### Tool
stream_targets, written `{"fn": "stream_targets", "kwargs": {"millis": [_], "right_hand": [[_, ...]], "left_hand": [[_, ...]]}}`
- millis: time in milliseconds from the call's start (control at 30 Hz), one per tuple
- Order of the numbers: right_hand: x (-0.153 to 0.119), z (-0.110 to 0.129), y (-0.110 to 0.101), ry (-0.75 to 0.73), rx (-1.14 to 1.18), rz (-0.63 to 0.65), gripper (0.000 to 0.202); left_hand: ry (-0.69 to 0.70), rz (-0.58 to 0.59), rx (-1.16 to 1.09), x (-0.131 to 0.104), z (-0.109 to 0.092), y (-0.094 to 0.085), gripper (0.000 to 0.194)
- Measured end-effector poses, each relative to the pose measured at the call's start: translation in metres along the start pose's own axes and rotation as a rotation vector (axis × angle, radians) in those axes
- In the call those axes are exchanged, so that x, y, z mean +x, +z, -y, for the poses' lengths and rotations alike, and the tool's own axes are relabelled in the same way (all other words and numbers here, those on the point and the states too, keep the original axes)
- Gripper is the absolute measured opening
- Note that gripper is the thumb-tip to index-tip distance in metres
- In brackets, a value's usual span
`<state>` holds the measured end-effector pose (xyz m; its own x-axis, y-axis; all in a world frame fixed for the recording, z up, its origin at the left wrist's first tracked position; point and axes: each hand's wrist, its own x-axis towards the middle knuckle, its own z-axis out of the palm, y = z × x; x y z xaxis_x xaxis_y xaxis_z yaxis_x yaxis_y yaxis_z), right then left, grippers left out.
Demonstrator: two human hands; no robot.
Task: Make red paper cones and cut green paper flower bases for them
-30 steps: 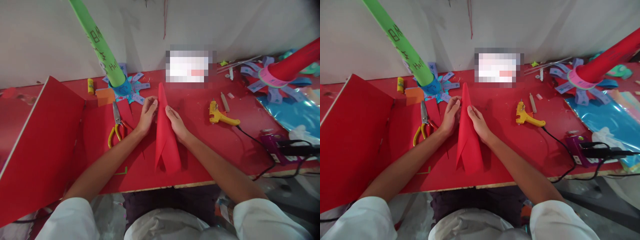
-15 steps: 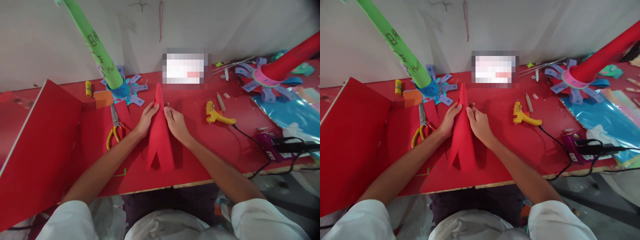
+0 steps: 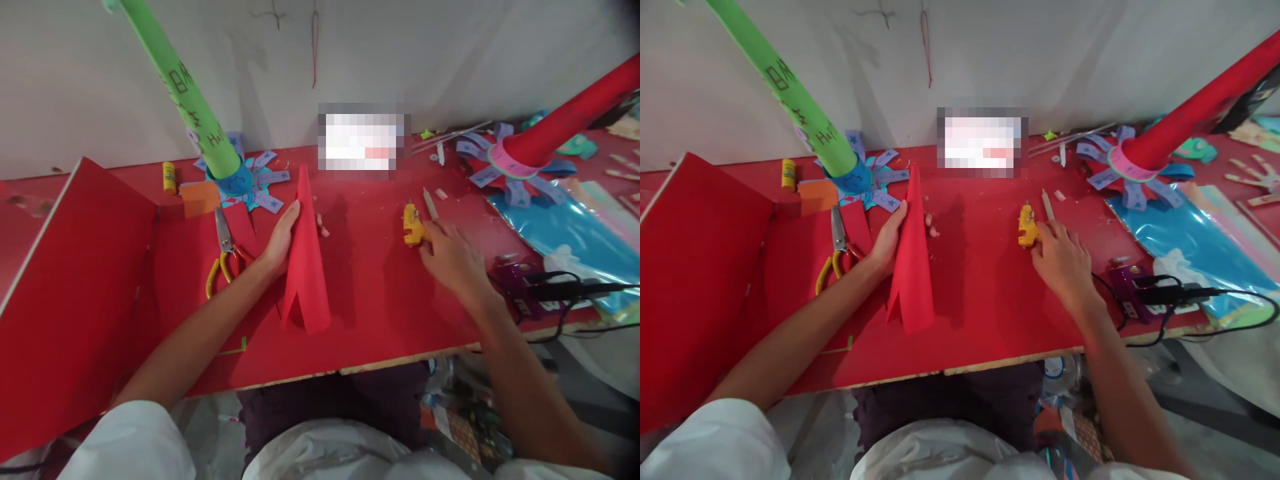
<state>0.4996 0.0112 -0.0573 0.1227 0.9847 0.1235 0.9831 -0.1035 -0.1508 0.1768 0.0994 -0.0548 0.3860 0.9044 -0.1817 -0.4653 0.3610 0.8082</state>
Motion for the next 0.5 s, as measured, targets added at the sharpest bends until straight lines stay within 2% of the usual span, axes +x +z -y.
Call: {"fn": "stream_targets", "kwargs": {"millis": [100, 300, 500], "right_hand": [[-0.001, -0.005, 0.001, -0.003, -0.025, 0.057, 0.048], [0.01, -0.006, 0.006, 0.068, 0.017, 0.076, 0.049], [0.015, 0.014, 0.002, 0.003, 0.201, -0.076, 0.032]], "left_hand": [[-0.026, 0.025, 0.013, -0.002, -0.003, 0.002, 0.061], [-0.072, 0.14, 0.041, -0.006, 0.0, 0.005, 0.074], [-0.205, 0.25, 0.133, -0.006, 0.006, -0.001, 0.068]]}}
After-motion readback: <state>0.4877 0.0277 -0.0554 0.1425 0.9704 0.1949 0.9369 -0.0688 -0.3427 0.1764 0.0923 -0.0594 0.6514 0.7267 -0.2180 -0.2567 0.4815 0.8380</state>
